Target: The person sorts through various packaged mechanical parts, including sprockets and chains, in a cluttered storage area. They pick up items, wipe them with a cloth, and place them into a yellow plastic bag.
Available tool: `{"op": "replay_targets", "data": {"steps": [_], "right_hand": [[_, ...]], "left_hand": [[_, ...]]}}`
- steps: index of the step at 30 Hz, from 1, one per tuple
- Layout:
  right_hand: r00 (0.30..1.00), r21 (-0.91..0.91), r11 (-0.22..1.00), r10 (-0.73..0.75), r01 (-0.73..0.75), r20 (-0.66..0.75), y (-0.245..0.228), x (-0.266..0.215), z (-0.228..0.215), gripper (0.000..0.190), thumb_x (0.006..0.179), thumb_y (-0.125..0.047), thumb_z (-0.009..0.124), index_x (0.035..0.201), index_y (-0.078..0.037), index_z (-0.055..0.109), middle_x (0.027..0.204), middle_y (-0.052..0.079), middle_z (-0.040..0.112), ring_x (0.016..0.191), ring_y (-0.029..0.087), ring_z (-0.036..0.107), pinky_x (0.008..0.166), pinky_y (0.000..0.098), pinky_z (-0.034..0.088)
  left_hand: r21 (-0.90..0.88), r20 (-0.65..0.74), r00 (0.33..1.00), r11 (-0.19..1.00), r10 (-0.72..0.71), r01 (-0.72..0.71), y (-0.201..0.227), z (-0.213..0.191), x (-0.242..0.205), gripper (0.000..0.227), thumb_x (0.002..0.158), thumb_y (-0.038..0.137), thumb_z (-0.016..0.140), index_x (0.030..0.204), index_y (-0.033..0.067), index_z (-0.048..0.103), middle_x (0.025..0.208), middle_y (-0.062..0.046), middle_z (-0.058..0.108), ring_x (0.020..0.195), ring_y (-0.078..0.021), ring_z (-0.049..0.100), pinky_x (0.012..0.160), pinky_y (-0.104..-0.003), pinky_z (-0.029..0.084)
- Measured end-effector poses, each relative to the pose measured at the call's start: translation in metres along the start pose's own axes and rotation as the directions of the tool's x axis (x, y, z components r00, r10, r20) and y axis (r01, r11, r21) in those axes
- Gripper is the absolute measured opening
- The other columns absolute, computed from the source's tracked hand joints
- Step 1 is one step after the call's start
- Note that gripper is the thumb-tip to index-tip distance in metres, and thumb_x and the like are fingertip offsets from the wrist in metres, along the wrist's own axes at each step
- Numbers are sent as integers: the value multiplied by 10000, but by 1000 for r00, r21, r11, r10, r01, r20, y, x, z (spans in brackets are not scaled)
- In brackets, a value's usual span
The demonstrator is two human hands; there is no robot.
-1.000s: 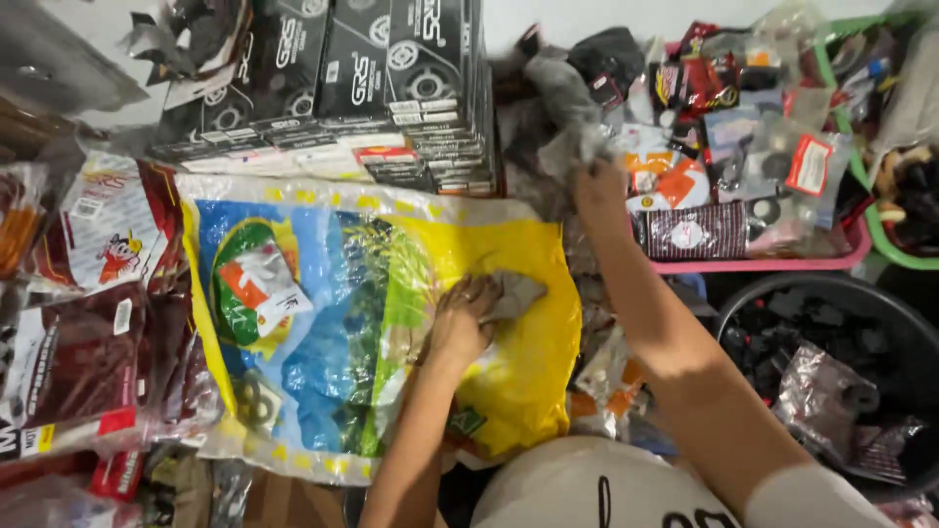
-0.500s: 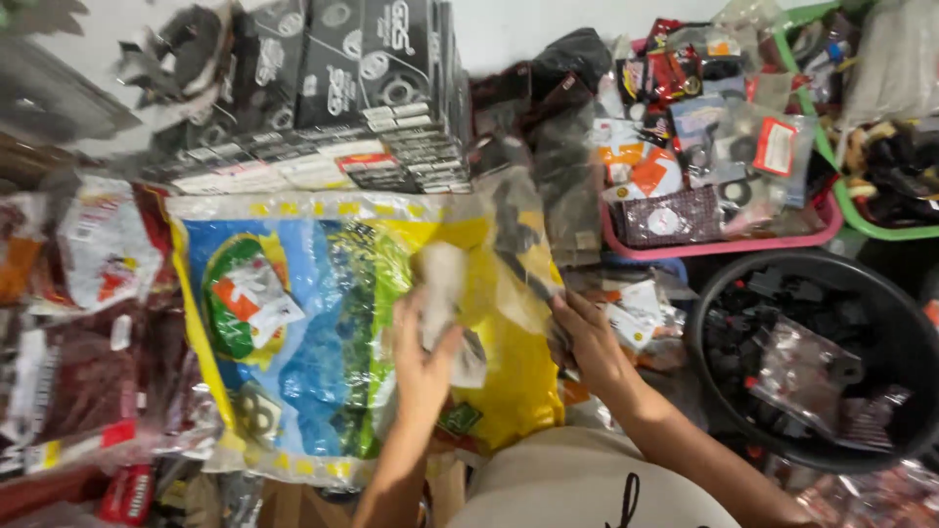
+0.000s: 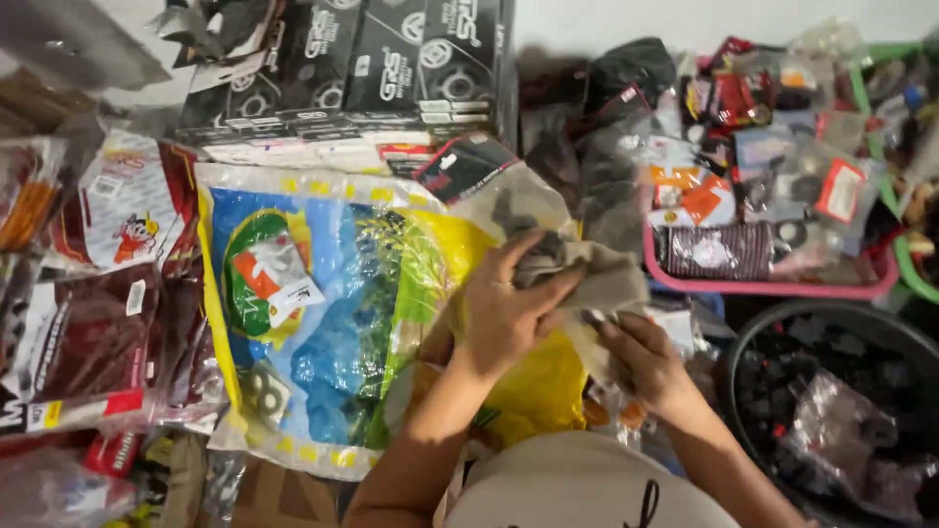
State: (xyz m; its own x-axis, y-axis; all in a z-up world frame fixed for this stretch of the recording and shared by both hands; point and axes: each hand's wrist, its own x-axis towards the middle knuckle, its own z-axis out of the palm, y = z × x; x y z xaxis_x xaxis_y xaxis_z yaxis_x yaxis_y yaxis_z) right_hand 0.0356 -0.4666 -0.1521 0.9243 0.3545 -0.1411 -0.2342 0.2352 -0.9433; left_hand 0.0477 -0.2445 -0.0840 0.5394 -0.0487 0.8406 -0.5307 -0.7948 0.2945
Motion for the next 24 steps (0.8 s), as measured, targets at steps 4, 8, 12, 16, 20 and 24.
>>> {"op": "replay_targets", "data": {"steps": [4,8,12,16,20,24], "right_hand": [[985,238,970,83,-46,-149,-16,0,16,100,977,-89,633,954,7,623,620,131,587,448,157,591,375,326,528],[812,-294,776,-440,558,383,33,6,-45,175,867,82,643,1022,124,574,1242,227,626,579,147,601,437,255,492],[980,-310,934,-143,179,135,30,8,-60,284,874,4,644,1152,66,646,917,147,604,576,189,562,414,292,465],[984,-340,938,-3,65,178,14,7,-62,254,1000,-171,576,1020,66,665,654,81,649,428,126,529,368,277,416],[985,-366,927,130,-81,110,47,-6,-101,346,946,-131,600,1095,147,743,908,114,713,790,198,552,725,316,409],[953,-280,925,-192,256,234,123,2,-158,204,950,-135,615,969,40,720,981,102,665,851,192,597,790,335,464]], "left_hand": [[-197,61,997,978,-51,63,5,-7,20,328,1009,524,533,1260,400,703,1458,-155,501,1249,-425,632,1028,-489,559],[-206,110,990,972,-90,111,12,-14,24,363,902,388,679,1263,427,688,1471,-119,499,1254,-400,652,1047,-471,568],[-173,144,981,973,-130,154,13,-15,20,451,763,142,866,1186,253,755,1433,-135,527,1186,-301,635,967,-381,579],[-191,121,954,936,-276,295,3,-32,15,494,834,180,781,1306,299,696,1501,-123,516,994,-194,659,913,-359,520],[-120,-117,902,908,-416,402,-61,-37,-11,371,725,93,756,1091,43,725,1445,-206,504,1306,-409,557,1042,-456,515],[-691,-158,481,444,-863,571,-74,-51,-22,480,915,107,701,1363,29,548,1338,-158,605,1175,-258,613,1043,-362,489]]}}
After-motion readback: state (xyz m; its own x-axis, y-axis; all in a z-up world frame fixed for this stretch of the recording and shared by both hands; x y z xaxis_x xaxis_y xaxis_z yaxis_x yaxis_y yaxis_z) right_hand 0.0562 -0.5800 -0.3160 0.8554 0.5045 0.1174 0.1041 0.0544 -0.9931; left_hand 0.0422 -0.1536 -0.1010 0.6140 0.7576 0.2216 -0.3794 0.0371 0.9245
